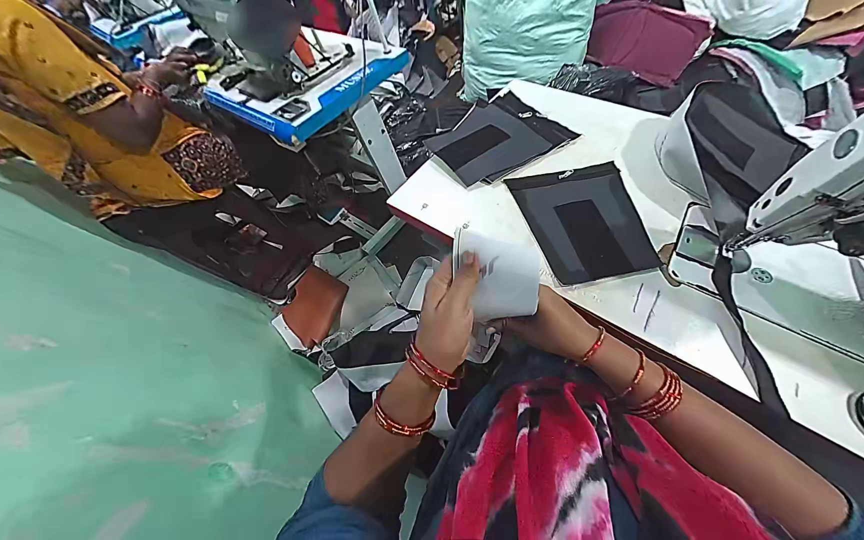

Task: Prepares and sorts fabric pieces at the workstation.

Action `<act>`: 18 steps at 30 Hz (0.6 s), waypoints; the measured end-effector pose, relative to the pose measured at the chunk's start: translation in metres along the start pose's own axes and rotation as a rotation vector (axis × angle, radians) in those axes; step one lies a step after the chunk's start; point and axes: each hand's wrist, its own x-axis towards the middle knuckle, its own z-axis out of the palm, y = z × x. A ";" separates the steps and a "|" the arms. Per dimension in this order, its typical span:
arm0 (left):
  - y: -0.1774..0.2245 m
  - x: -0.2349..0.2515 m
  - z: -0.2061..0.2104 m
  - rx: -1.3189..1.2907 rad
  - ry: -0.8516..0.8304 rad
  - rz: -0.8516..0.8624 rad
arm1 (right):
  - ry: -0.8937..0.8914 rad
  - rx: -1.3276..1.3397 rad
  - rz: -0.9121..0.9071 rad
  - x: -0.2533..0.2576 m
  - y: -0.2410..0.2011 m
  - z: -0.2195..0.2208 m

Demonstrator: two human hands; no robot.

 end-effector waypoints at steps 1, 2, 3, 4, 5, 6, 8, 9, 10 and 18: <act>0.016 0.002 0.004 0.006 -0.036 0.077 | -0.007 0.032 -0.027 0.004 -0.008 -0.003; 0.029 0.007 0.008 0.004 -0.054 0.154 | 0.008 0.024 -0.072 0.008 -0.018 -0.008; 0.040 0.014 0.011 -0.015 -0.053 0.245 | 0.054 -0.032 -0.121 0.011 -0.031 -0.014; 0.048 0.021 0.013 -0.029 -0.049 0.338 | 0.122 -0.134 -0.171 0.014 -0.046 -0.023; 0.054 0.027 0.012 -0.042 -0.063 0.425 | 0.176 -0.229 -0.216 0.017 -0.060 -0.032; 0.058 0.032 0.007 -0.060 -0.126 0.491 | 0.201 -0.303 -0.243 0.021 -0.071 -0.042; 0.055 0.038 -0.004 -0.076 -0.291 0.558 | 0.221 -0.401 -0.291 0.025 -0.089 -0.062; 0.047 0.039 -0.010 -0.053 -0.324 0.549 | 0.227 -0.441 -0.331 0.026 -0.096 -0.070; 0.033 0.039 -0.014 -0.024 -0.344 0.511 | 0.235 -0.478 -0.369 0.026 -0.102 -0.077; -0.117 0.035 -0.024 0.381 -0.517 0.015 | 0.268 -0.441 -0.383 0.022 -0.129 -0.113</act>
